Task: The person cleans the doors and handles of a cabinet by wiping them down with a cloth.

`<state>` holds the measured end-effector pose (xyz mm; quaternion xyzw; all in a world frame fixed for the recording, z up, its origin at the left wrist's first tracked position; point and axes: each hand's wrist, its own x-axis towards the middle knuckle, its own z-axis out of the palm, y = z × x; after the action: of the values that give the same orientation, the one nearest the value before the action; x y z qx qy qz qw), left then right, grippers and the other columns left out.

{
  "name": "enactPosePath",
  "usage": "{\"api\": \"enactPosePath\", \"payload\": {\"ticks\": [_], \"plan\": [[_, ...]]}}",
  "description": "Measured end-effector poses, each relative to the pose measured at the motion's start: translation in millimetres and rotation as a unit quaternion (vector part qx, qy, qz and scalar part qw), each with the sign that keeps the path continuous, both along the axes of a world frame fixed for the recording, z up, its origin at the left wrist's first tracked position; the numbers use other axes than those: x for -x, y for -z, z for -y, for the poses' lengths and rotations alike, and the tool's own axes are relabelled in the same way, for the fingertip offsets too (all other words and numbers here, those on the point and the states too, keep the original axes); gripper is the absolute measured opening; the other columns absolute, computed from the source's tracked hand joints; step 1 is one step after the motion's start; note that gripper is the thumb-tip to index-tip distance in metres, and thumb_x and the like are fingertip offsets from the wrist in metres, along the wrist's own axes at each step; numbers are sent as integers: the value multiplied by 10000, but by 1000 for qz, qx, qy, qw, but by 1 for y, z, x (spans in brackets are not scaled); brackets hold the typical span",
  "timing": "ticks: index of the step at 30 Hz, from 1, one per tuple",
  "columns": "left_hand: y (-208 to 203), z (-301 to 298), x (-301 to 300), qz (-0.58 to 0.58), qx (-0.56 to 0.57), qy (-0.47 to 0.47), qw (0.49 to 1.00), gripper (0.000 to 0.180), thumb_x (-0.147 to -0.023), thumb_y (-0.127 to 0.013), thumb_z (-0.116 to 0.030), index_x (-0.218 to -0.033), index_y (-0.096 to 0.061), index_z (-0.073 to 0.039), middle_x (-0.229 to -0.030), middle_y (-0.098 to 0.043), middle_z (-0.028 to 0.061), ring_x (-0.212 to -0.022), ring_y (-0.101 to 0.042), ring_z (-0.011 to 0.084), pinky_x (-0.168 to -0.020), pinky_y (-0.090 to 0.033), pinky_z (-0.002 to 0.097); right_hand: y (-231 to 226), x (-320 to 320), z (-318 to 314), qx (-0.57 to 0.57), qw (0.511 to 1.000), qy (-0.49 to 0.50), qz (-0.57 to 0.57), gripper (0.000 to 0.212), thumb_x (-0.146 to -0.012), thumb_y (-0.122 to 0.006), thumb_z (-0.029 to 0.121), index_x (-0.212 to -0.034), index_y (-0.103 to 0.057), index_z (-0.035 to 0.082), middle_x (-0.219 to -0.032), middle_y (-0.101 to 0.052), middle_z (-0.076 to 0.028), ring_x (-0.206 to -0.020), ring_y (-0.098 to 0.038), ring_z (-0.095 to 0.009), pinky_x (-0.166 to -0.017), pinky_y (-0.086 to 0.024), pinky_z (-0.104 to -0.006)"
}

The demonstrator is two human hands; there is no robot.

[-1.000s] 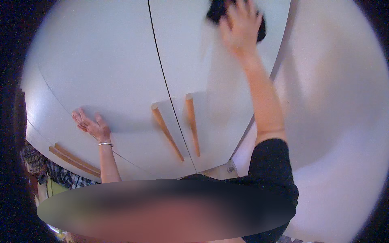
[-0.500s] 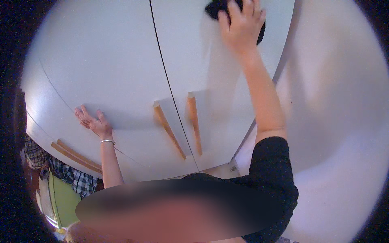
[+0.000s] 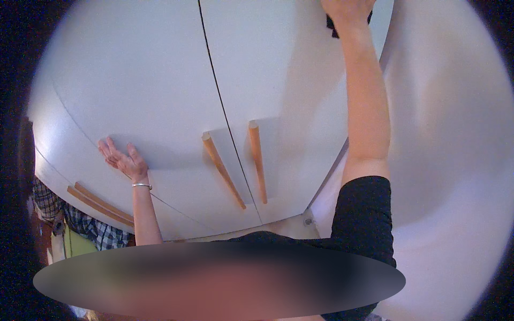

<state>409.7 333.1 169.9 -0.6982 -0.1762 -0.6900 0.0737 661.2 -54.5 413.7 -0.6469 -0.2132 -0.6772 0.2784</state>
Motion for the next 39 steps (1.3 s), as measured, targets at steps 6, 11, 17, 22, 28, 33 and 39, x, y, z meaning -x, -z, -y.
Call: {"api": "enactPosePath", "payload": {"ticks": [6, 11, 17, 22, 28, 33, 39], "plan": [[5, -2, 5, -13, 16, -20, 1000, 636, -835, -511, -315, -1385, -313, -68, -1468, -229, 161, -1369, -146, 358, -1087, -46, 498, 31, 1, 3, 149, 988, -34, -19, 525, -709, -722, 204, -1136, -555, -51, -1274, -451, -248, -1195, -417, -382, -1000, -348, -453], [1, -2, 1, 12, -2, 12, 1000, 626, -844, -494, -328, -1383, -315, -64, -1468, -230, 163, -1369, -147, 362, -1087, -45, 499, -6, 16, 18, 79, 995, -54, -35, 425, -656, -669, 108, -1024, -601, -94, -1212, -517, -233, -1101, -517, -354, -954, -415, -365], [2, -4, 1, 1, 1, -2, 1000, 633, -841, -496, -330, -1385, -318, -59, -1471, -225, 170, -1370, -147, 362, -1086, -39, 499, 17, 10, -2, 48, 999, -16, -8, 420, -647, -679, 123, -1009, -615, -80, -1211, -516, -236, -1080, -533, -340, -937, -423, -368], [0, -4, -3, 12, -10, 16, 1000, 625, -846, -497, -323, -1387, -319, -66, -1472, -230, 160, -1369, -152, 362, -1083, -38, 502, 8, 13, 8, 60, 997, -54, 10, 399, -630, -680, 139, -956, -623, -84, -1157, -550, -237, -1053, -540, -354, -913, -433, -378], [0, -1, 0, 8, -9, 13, 1000, 611, -857, -499, -330, -1385, -328, -74, -1467, -242, 159, -1367, -165, 357, -1082, -49, 508, -33, -28, 35, -16, 999, -43, -13, 339, -740, -561, 134, -1001, -588, -80, -1062, -575, -267, -997, -546, -398, -876, -441, -396], [0, 3, 2, 9, -18, 6, 1000, 593, -866, -496, -344, -1374, -344, -79, -1464, -250, 156, -1368, -167, 351, -1082, -52, 509, 65, 4, -42, 203, 976, -26, 76, 564, -787, -555, 265, -1234, -458, -64, -1334, -379, -293, -1280, -312, -420, -1059, -170, -563], [0, 5, 5, 0, 2, -6, 1000, 601, -856, -508, -334, -1374, -340, -81, -1464, -246, 159, -1364, -171, 353, -1086, -54, 503, 13, -28, -23, 146, 982, 44, 108, 515, -820, -521, 231, -1246, -460, -53, -1304, -433, -263, -1250, -360, -407, -1055, -213, -543]]}}
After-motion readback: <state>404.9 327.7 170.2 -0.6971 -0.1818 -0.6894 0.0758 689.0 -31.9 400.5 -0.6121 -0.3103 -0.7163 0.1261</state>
